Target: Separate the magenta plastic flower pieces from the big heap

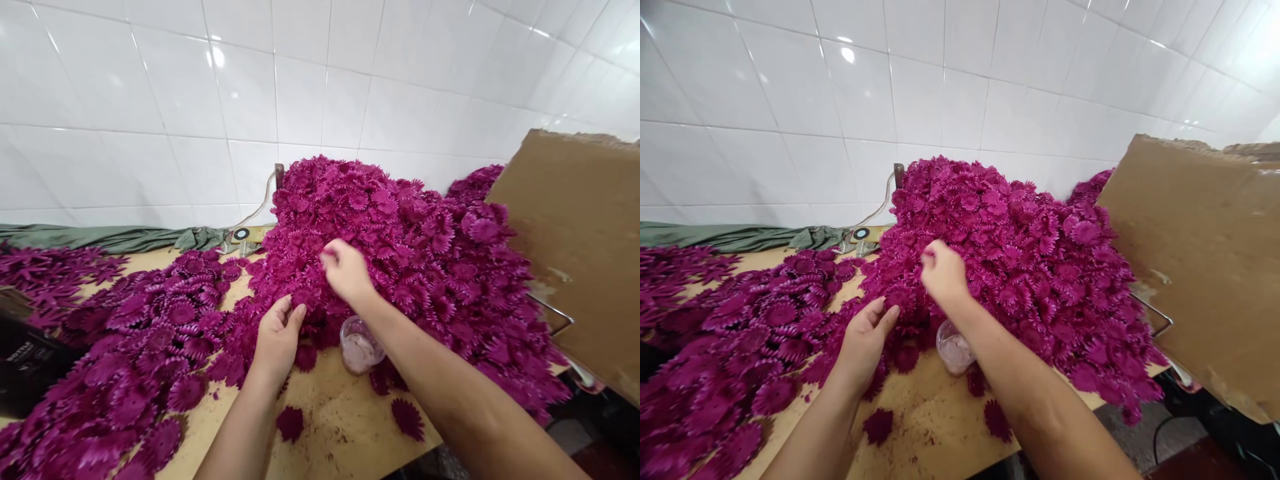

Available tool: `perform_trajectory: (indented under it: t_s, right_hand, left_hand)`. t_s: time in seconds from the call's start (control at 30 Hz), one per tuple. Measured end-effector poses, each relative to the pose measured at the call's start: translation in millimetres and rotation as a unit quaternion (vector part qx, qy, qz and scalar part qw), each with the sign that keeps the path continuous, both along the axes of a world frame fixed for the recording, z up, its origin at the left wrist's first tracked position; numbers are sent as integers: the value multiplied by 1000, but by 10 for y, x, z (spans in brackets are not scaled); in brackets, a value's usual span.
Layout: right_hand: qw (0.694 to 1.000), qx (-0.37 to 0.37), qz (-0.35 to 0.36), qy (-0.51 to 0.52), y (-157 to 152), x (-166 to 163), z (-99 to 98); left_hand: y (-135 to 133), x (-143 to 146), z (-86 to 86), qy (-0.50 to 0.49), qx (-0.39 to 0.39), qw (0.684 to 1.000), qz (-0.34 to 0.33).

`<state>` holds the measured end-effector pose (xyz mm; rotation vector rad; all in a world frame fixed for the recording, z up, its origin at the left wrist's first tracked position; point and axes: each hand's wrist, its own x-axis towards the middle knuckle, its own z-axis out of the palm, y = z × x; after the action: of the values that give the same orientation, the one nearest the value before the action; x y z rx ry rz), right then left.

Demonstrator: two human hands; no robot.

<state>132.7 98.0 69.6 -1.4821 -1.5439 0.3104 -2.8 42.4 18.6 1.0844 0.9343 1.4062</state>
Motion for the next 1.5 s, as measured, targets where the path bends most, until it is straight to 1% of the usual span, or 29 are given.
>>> perform_trajectory:
  t_s: [0.03, 0.07, 0.13, 0.2, 0.27, 0.33, 0.4, 0.47, 0.53, 0.6, 0.67, 0.73, 0.87, 0.93, 0.97, 1.13, 1.27, 1.33, 1.4, 1.43, 1.5]
  right_hand:
    - [998, 18, -60, 12, 74, 100, 41]
    - [994, 11, -103, 28, 136, 205, 83]
    - [991, -28, -131, 1, 194, 384, 155]
    - [989, -65, -123, -51, 140, 452, 198]
    - [989, -65, -80, -103, -13, 382, 205]
    - [991, -50, 11, -124, -208, 212, 178]
    - [984, -65, 130, -101, -379, 16, 120]
    - [972, -77, 209, -73, -476, -140, 40]
    - [963, -84, 251, -43, -492, -225, -39]
    - [958, -97, 269, -6, -453, -242, -89]
    - [962, -108, 248, 24, -395, -216, -93]
    - [971, -117, 204, 49, -334, -174, -60]
    - [971, -142, 114, 157, -232, -79, 19]
    - [969, -135, 93, 187, -206, -34, 31]
    - [968, -132, 97, 189, -201, -14, 28]
    - [965, -135, 155, 162, -204, 28, -54]
    - [974, -116, 153, 120, -163, 26, -149]
    - [980, -105, 142, 93, -118, 57, -158]
    - [988, -91, 105, 64, -63, 127, -123]
    - [994, -78, 65, 48, -39, 170, -90]
    - [998, -34, -46, 1, -22, 240, -13]
  left_hand:
    - [-11, -13, 0, 6, 1, 1000, -1]
    - [-21, -23, 2, 8, 1, 1000, 0]
    - [-32, -30, 7, -1, -2, 1000, 5]
    - [-27, -19, 5, -8, -2, 1000, 8]
    - [-14, -1, -11, -5, 2, 1000, 6]
    - [-2, 9, -36, -1, 0, 1000, -3]
    - [4, 9, -58, -7, -8, 1000, -13]
    - [3, 3, -65, -21, -13, 1000, -17]
    - [-3, 0, -58, -29, -9, 999, -15]
    - [-13, 1, -43, -23, -3, 1000, -10]
    - [-25, 3, -29, 1, 8, 1000, -9]
    - [-39, 1, -20, 38, 26, 999, -5]
    - [-51, -17, -18, 82, 53, 995, 9]
    - [-43, -26, -16, 76, 55, 995, 12]
    - [-36, -29, -13, 70, 54, 996, 13]
    - [-13, -33, 0, 70, 42, 997, 14]
    - [-18, -46, -22, 103, 46, 993, 29]
    - [-12, -50, -42, 104, 39, 993, 39]
    - [4, -51, -68, 89, 29, 994, 49]
    - [14, -51, -81, 75, 23, 995, 53]
    - [34, -51, -104, 40, 6, 998, 51]
